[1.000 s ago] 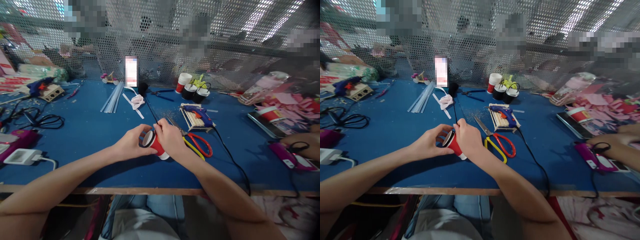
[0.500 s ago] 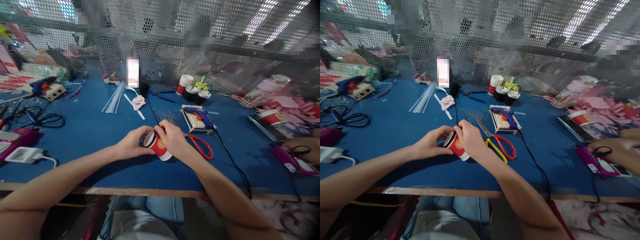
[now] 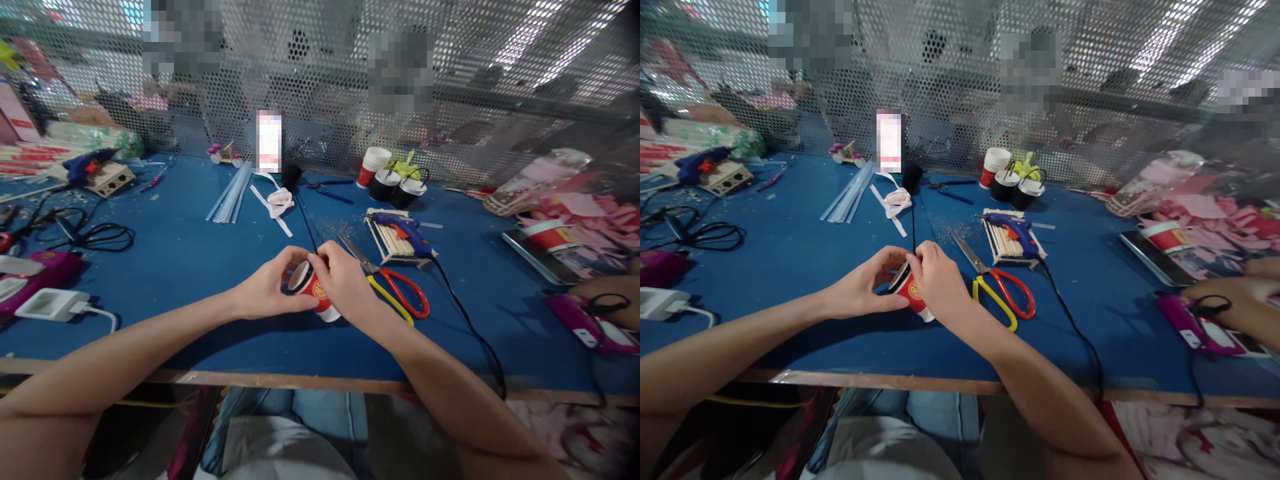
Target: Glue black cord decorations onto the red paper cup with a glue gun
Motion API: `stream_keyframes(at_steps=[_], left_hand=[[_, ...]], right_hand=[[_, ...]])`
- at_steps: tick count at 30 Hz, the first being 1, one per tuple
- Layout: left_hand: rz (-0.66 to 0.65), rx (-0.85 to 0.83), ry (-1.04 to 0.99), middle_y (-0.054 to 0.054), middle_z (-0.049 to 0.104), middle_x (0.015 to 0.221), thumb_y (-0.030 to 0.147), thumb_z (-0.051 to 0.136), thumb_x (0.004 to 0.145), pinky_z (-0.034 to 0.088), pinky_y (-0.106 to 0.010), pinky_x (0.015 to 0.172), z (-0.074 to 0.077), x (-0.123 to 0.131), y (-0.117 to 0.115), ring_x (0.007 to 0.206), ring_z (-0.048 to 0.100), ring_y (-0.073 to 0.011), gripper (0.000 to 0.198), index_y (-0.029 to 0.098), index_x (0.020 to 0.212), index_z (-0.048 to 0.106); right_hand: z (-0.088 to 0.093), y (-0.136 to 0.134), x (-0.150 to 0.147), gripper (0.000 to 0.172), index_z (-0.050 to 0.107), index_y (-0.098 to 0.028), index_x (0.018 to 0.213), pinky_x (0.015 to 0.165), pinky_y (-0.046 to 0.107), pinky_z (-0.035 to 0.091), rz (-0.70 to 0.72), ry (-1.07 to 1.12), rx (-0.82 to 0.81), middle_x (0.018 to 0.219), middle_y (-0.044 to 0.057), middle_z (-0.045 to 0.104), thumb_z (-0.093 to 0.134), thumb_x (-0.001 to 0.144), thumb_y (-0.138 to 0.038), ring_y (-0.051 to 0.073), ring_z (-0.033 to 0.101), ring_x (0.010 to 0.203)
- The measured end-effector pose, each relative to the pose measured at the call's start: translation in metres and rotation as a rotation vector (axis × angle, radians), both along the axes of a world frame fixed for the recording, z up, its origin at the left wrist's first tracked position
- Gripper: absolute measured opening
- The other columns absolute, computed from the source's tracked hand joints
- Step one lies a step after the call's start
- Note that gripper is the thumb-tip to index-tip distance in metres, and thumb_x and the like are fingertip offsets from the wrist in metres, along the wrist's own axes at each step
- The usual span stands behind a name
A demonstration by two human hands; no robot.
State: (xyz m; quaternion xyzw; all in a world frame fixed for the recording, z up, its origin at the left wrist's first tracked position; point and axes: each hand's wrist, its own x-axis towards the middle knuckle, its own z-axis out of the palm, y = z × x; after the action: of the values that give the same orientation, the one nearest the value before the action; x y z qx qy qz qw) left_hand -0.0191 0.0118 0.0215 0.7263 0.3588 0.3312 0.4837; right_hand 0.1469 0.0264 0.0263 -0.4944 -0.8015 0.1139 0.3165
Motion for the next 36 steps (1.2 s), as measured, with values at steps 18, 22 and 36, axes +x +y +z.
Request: stream_keyframes(at_steps=[18,22,36], left_hand=[[0.105,-0.148,-0.117,-0.006,0.057,0.097,0.026,0.06,0.075,0.049,-0.033,0.076,-0.003,0.001,0.001,0.088,0.057,-0.0166,0.03,0.015,0.1,0.047],[0.115,-0.12,-0.093,-0.006,0.057,0.098,0.028,0.06,0.076,0.049,-0.034,0.078,-0.005,0.001,0.003,0.089,0.058,-0.0167,0.032,0.015,0.102,0.047],[0.113,-0.083,-0.059,-0.006,0.057,0.098,0.029,0.059,0.077,0.05,-0.033,0.075,-0.006,0.001,-0.001,0.084,0.058,-0.0158,0.034,0.015,0.105,0.047]], right_hand=[[0.027,-0.011,0.016,0.008,0.053,-0.019,0.081,0.068,0.026,0.043,0.282,0.096,0.074,0.079,0.002,0.056,0.048,0.087,-0.021,0.013,0.054,0.075],[0.029,-0.014,0.016,0.01,0.055,-0.018,0.079,0.068,0.027,0.043,0.346,-0.052,0.063,0.079,0.003,0.057,0.048,0.085,-0.014,0.014,0.053,0.075],[0.025,-0.017,0.009,0.018,0.053,-0.015,0.072,0.065,0.03,0.043,0.28,-0.234,0.208,0.074,0.007,0.056,0.04,0.084,-0.011,0.016,0.052,0.071]])
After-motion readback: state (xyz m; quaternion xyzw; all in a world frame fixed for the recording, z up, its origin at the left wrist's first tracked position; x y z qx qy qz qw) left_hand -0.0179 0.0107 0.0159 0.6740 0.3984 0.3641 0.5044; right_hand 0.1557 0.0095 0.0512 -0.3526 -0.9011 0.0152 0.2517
